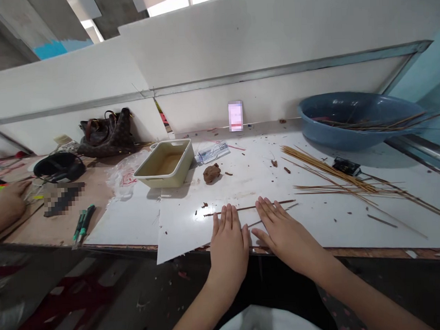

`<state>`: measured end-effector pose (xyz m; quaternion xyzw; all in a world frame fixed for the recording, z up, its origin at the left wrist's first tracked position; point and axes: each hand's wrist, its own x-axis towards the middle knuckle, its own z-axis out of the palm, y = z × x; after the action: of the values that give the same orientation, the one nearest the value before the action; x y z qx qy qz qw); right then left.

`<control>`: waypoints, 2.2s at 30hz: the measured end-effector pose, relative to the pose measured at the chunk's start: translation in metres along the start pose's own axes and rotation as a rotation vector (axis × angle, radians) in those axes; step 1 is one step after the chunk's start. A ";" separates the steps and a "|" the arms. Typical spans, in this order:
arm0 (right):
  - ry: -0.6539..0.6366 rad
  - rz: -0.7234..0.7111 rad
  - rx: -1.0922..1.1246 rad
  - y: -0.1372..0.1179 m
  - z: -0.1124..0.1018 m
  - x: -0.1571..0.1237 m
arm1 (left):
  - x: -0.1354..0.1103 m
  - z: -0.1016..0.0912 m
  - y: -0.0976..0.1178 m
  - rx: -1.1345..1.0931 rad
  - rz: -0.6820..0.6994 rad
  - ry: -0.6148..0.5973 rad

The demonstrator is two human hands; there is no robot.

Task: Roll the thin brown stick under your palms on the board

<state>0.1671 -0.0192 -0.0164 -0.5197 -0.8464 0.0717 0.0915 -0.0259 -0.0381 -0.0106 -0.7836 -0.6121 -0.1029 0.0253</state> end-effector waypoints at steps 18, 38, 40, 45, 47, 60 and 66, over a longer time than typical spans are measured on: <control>0.032 -0.026 0.017 0.007 0.006 -0.012 | -0.018 0.007 -0.009 0.020 0.031 0.060; -0.027 0.016 -0.048 0.008 -0.003 0.013 | 0.008 0.002 -0.024 -0.002 -0.010 0.058; -0.025 0.003 -0.050 0.012 -0.005 0.026 | 0.022 -0.001 -0.026 -0.010 -0.027 0.035; 0.001 -0.005 -0.025 0.010 0.000 0.010 | 0.007 -0.002 -0.024 0.008 -0.020 0.033; 0.019 -0.002 -0.016 0.006 0.004 -0.006 | -0.009 0.000 -0.023 0.027 -0.005 0.039; -0.035 0.012 -0.032 0.010 -0.005 0.017 | 0.015 -0.007 -0.026 0.042 -0.055 -0.026; -0.017 0.016 -0.027 0.003 0.001 -0.010 | -0.017 0.005 -0.028 0.059 0.002 0.051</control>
<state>0.1739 -0.0268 -0.0186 -0.5270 -0.8438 0.0655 0.0765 -0.0565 -0.0464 -0.0212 -0.7802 -0.6134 -0.1047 0.0641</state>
